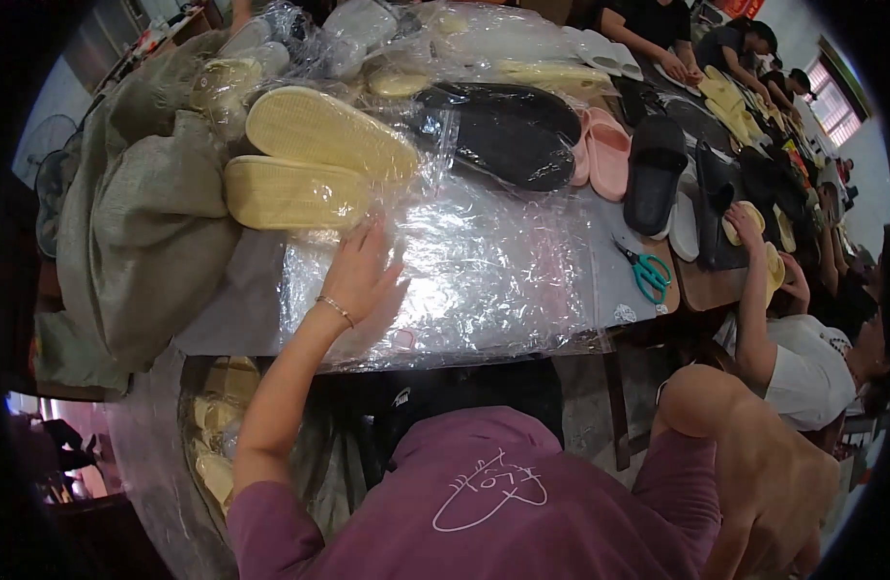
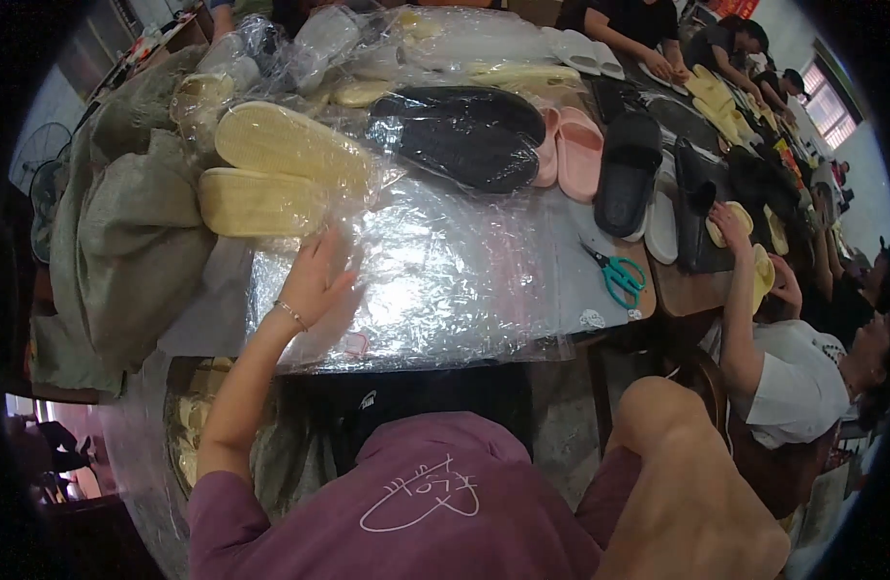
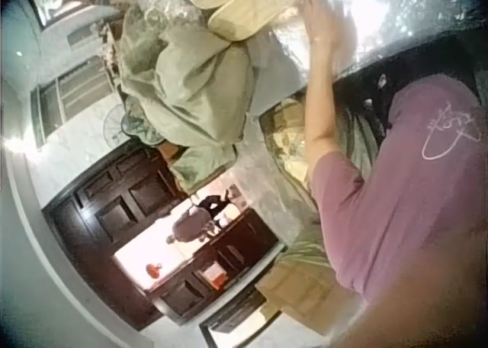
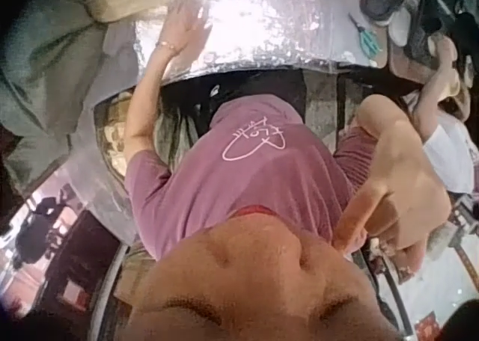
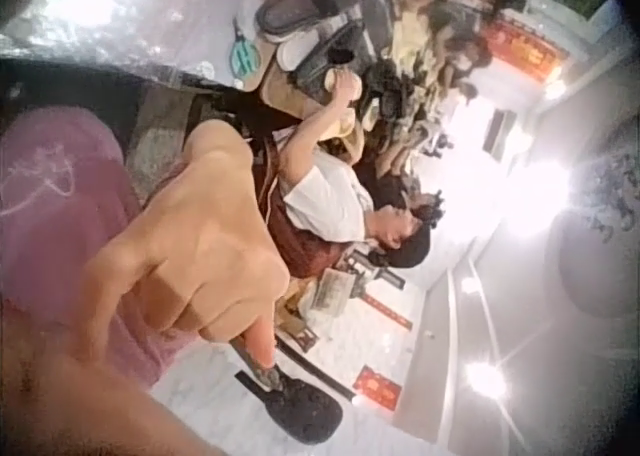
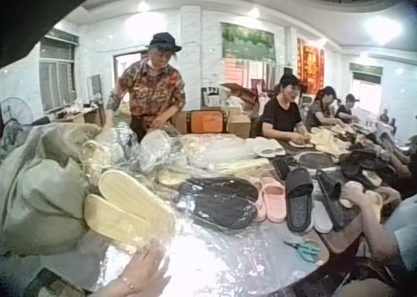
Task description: Sorting, inspecting, and packaging various colored plastic slippers from a large sack into individual clear bags.
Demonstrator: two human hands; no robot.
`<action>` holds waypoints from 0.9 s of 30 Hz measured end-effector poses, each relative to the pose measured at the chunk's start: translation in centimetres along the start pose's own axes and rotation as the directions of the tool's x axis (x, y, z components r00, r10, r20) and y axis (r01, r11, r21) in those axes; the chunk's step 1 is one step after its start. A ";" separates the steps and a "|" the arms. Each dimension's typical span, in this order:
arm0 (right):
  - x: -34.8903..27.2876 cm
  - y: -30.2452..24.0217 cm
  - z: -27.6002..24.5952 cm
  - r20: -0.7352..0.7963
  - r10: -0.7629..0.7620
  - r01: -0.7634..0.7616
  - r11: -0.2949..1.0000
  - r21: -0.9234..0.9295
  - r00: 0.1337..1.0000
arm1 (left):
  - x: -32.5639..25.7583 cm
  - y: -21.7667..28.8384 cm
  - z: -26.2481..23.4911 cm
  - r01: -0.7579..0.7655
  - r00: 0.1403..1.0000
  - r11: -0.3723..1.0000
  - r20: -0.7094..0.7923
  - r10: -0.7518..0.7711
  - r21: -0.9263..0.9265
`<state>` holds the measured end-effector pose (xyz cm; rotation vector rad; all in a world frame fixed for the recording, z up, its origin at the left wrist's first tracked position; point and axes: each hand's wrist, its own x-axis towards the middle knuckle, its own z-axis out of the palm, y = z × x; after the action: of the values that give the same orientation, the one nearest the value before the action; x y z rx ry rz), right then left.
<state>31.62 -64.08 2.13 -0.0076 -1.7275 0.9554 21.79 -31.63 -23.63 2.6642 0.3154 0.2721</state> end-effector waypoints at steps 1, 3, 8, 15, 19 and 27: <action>0.1 0.2 0.0 0.007 -0.012 0.012 0.999 -0.053 1.000 | 0.3 0.3 0.1 -0.026 0.999 0.999 -0.033 0.027 0.032; 0.0 0.2 -0.2 0.040 0.011 -0.009 0.999 -0.036 0.999 | 0.8 0.8 0.1 -0.112 0.990 0.974 -0.063 0.126 0.198; -0.3 0.4 -1.2 0.167 0.068 -0.079 0.995 0.059 0.984 | 0.3 -0.8 -1.0 -0.066 0.979 0.952 0.206 0.003 0.299; -4.9 8.7 -9.8 -0.753 0.129 -0.753 0.275 -0.598 0.645 | -0.2 -3.5 -1.7 -0.124 0.950 0.954 0.309 0.035 0.275; -10.9 16.1 -17.8 -0.949 0.228 -0.912 -0.297 -0.282 0.219 | -0.5 -1.4 -1.5 -0.132 0.958 0.980 0.275 0.087 0.149; -6.8 24.9 -22.6 -0.876 0.348 -0.819 0.568 -0.087 0.335 | -1.4 -2.7 1.2 -0.173 0.967 0.959 0.221 0.123 0.224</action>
<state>41.57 -37.10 -16.66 -1.4054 -1.0036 0.7478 20.29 -30.10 -26.10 2.9313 0.0856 0.0005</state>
